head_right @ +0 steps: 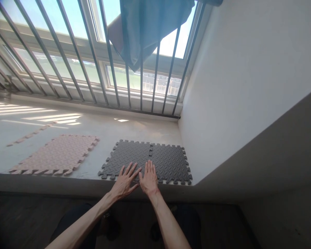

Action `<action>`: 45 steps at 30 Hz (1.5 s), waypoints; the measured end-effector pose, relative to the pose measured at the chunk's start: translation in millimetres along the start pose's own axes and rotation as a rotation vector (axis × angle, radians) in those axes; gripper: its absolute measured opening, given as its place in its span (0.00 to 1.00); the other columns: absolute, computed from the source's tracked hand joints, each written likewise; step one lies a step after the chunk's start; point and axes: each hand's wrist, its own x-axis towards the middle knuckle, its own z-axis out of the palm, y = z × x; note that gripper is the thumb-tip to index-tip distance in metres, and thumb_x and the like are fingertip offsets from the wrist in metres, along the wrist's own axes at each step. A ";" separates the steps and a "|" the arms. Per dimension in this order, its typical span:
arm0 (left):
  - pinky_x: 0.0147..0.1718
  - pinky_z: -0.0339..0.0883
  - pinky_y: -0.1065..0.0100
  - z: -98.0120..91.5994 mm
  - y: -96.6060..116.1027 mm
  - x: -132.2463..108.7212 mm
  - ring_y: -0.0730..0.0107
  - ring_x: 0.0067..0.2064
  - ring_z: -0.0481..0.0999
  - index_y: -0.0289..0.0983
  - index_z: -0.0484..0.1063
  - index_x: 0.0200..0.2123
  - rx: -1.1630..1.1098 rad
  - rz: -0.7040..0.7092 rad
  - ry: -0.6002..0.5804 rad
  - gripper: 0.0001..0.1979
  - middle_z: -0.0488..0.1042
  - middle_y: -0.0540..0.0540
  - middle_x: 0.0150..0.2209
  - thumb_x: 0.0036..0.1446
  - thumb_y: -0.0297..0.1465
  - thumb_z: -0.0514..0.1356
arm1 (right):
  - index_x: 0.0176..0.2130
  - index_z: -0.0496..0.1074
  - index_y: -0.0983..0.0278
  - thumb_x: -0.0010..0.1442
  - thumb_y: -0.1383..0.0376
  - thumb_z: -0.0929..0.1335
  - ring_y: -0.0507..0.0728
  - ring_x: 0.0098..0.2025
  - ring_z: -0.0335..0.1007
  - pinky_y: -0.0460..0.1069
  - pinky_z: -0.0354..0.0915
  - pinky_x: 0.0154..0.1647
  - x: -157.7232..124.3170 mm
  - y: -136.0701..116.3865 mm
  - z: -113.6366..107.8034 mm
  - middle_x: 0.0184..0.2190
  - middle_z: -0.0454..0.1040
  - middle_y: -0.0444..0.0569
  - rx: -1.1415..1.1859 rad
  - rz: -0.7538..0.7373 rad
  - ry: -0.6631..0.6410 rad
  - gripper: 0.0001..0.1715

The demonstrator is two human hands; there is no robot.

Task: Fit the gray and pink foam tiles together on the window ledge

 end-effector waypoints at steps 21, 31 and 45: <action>0.77 0.40 0.33 -6.7 4.6 -4.1 0.40 0.83 0.43 0.52 0.43 0.81 0.037 -0.007 0.016 0.49 0.44 0.44 0.83 0.64 0.47 0.62 | 0.78 0.45 0.79 0.75 0.52 0.56 0.67 0.85 0.37 0.65 0.37 0.84 143.9 21.7 16.4 0.83 0.44 0.65 -0.008 0.088 0.080 0.47; 0.77 0.37 0.29 -9.6 5.9 0.7 0.37 0.83 0.41 0.52 0.43 0.81 -0.043 -0.039 -0.076 0.55 0.43 0.41 0.84 0.57 0.42 0.69 | 0.78 0.52 0.74 0.75 0.53 0.54 0.66 0.84 0.45 0.66 0.40 0.84 76.2 20.0 25.9 0.82 0.51 0.62 -0.059 0.005 0.150 0.42; 0.72 0.61 0.45 -102.1 -191.0 -123.8 0.45 0.67 0.72 0.37 0.73 0.57 -0.359 -1.177 0.625 0.21 0.79 0.33 0.57 0.63 0.37 0.61 | 0.71 0.68 0.47 0.71 0.63 0.64 0.64 0.72 0.71 0.65 0.73 0.72 -132.6 45.1 24.5 0.71 0.74 0.49 0.097 -0.319 0.312 0.33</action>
